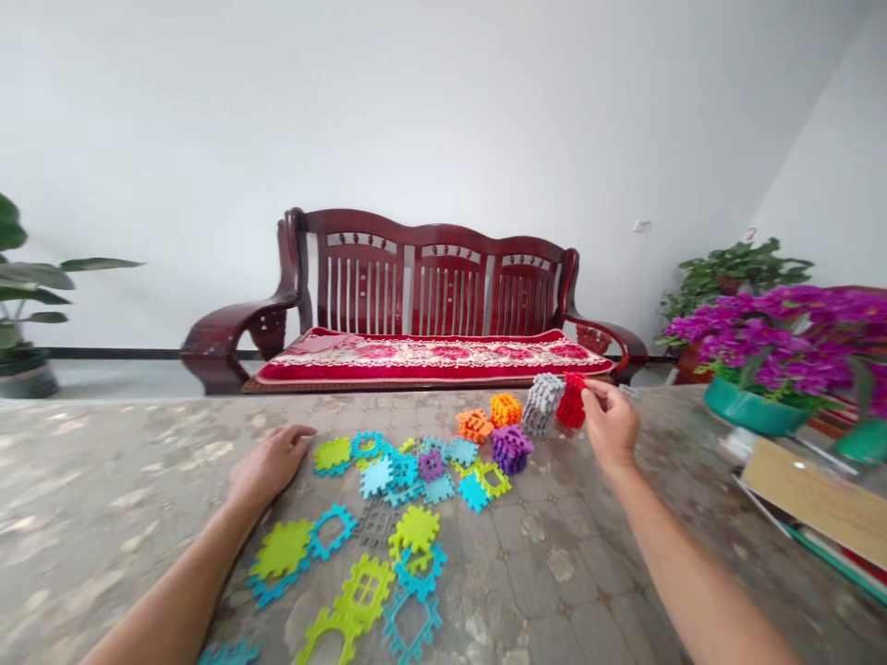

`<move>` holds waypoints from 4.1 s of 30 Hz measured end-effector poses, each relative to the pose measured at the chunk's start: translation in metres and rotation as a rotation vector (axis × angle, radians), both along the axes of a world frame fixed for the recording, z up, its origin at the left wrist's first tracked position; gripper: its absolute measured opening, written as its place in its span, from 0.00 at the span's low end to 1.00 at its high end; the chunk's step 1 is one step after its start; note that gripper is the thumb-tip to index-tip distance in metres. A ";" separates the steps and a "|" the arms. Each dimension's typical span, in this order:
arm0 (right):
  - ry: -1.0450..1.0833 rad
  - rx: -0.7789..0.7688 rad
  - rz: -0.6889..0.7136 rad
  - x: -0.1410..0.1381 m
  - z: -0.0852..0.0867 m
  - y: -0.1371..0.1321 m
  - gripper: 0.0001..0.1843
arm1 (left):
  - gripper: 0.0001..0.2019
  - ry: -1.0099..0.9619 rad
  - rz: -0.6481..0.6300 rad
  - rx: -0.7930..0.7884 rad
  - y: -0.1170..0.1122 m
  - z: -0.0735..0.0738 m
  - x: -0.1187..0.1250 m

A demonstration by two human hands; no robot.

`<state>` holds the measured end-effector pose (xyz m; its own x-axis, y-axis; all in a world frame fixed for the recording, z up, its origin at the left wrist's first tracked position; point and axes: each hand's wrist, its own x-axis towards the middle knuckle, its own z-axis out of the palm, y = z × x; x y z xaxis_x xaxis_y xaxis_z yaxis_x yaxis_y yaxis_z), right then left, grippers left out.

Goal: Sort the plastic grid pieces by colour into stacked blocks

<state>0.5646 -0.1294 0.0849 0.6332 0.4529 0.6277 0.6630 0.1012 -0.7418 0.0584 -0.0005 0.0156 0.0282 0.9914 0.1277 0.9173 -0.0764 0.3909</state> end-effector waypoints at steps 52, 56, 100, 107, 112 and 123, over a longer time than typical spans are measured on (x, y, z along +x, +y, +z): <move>-0.485 -0.636 0.432 -0.225 -0.074 0.006 0.24 | 0.24 -0.034 -0.306 0.061 -0.027 -0.010 0.052; -0.363 -0.576 0.585 -0.238 -0.082 0.008 0.27 | 0.24 -0.049 -0.334 0.058 -0.027 -0.009 0.062; -0.189 -0.281 0.801 -0.192 -0.087 -0.038 0.28 | 0.22 0.210 -0.059 0.143 -0.066 -0.010 -0.009; -0.389 -0.437 0.783 -0.203 -0.071 -0.051 0.23 | 0.22 0.197 -0.053 0.116 -0.063 -0.008 -0.009; -0.329 -0.412 0.797 -0.206 -0.067 -0.052 0.11 | 0.22 0.171 -0.074 0.102 -0.057 -0.009 -0.011; 0.105 -0.327 0.406 -0.172 -0.096 -0.029 0.24 | 0.22 0.191 -0.073 0.109 -0.054 -0.010 -0.013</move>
